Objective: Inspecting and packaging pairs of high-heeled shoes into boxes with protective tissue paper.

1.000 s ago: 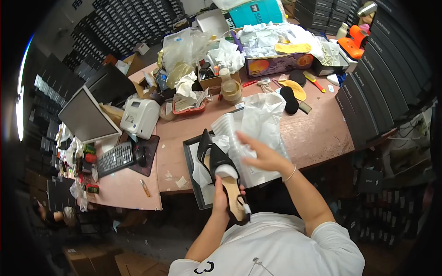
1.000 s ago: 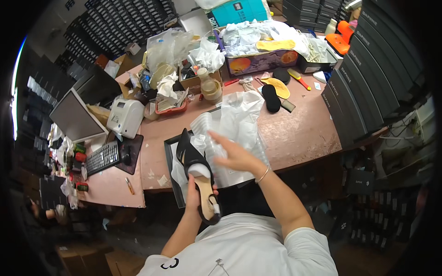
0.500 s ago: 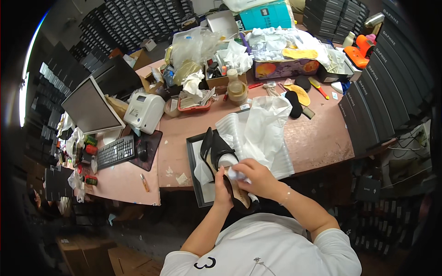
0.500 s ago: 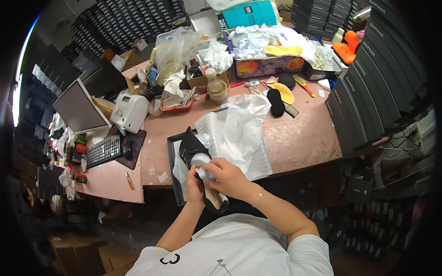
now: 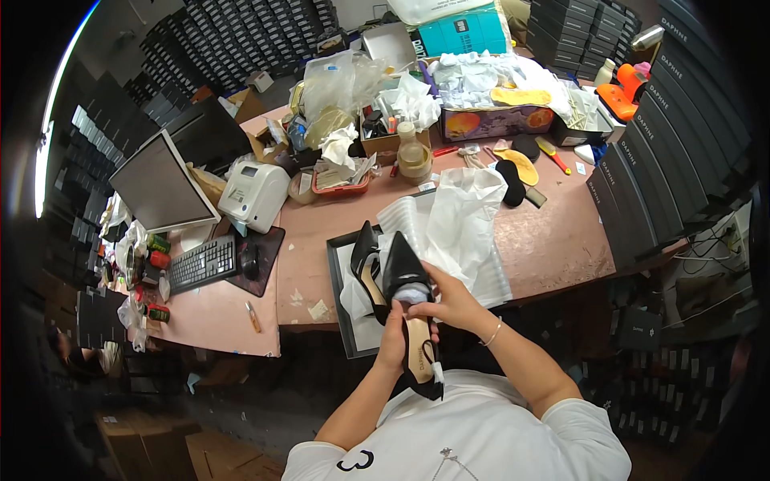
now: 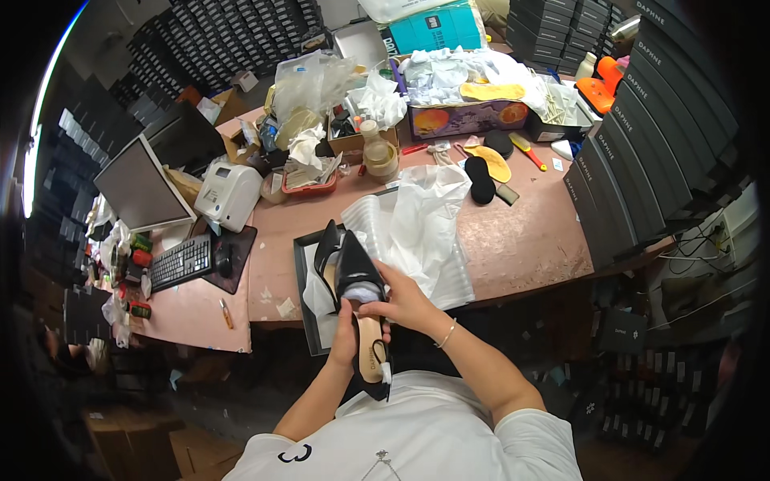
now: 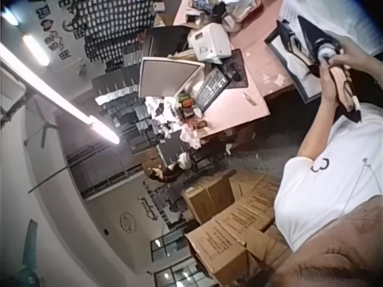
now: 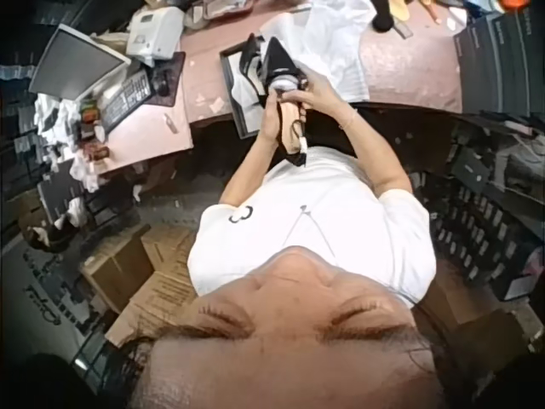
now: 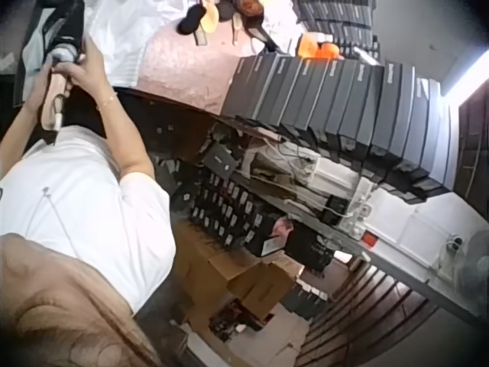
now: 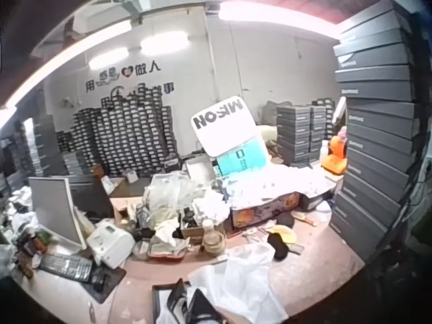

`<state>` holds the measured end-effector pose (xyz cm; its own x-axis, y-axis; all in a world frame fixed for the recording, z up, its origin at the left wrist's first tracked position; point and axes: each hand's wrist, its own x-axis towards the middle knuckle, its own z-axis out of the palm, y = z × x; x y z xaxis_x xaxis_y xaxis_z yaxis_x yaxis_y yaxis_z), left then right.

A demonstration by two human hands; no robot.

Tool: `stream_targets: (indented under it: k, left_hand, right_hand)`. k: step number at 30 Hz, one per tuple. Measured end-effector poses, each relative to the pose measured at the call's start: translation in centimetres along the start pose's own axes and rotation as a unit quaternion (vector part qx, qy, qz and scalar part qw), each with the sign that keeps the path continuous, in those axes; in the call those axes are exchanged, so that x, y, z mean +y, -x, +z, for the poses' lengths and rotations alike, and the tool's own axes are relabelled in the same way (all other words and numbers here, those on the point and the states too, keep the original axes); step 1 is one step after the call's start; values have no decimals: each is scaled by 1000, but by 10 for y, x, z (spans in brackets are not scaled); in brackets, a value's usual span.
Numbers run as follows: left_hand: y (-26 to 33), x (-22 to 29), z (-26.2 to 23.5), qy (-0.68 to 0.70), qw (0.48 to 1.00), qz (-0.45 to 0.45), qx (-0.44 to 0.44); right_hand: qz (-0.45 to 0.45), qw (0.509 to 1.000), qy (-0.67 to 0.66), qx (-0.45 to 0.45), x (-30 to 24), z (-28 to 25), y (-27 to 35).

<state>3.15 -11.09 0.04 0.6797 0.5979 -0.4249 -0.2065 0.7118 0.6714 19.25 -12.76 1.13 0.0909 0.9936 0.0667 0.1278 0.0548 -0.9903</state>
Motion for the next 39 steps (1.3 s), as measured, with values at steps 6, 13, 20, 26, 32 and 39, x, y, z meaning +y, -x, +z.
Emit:
stream_targets:
  k: [6, 13, 20, 26, 32, 39]
  left_hand:
    - [-12, -14, 31, -32, 996, 69, 43]
    - [-33, 69, -64, -660, 660, 350, 80]
    - [-54, 60, -116, -854, 443, 257, -90]
    - [-58, 84, -113, -856, 442, 220, -154]
    - [-78, 94, -112, -884, 336, 286, -156]
    - [-87, 100, -130, -827, 420, 355, -118]
  right_hand:
    - [17, 993, 42, 113, 0, -3, -6]
    - [98, 913, 371, 138, 43, -68, -47]
    - [-270, 737, 613, -90, 46, -65, -24]
    - [-162, 791, 542, -232, 70, -52, -25]
    - [-162, 711, 639, -246, 86, -38, -53]
    - [-251, 699, 632, -222, 79, -53, -50]
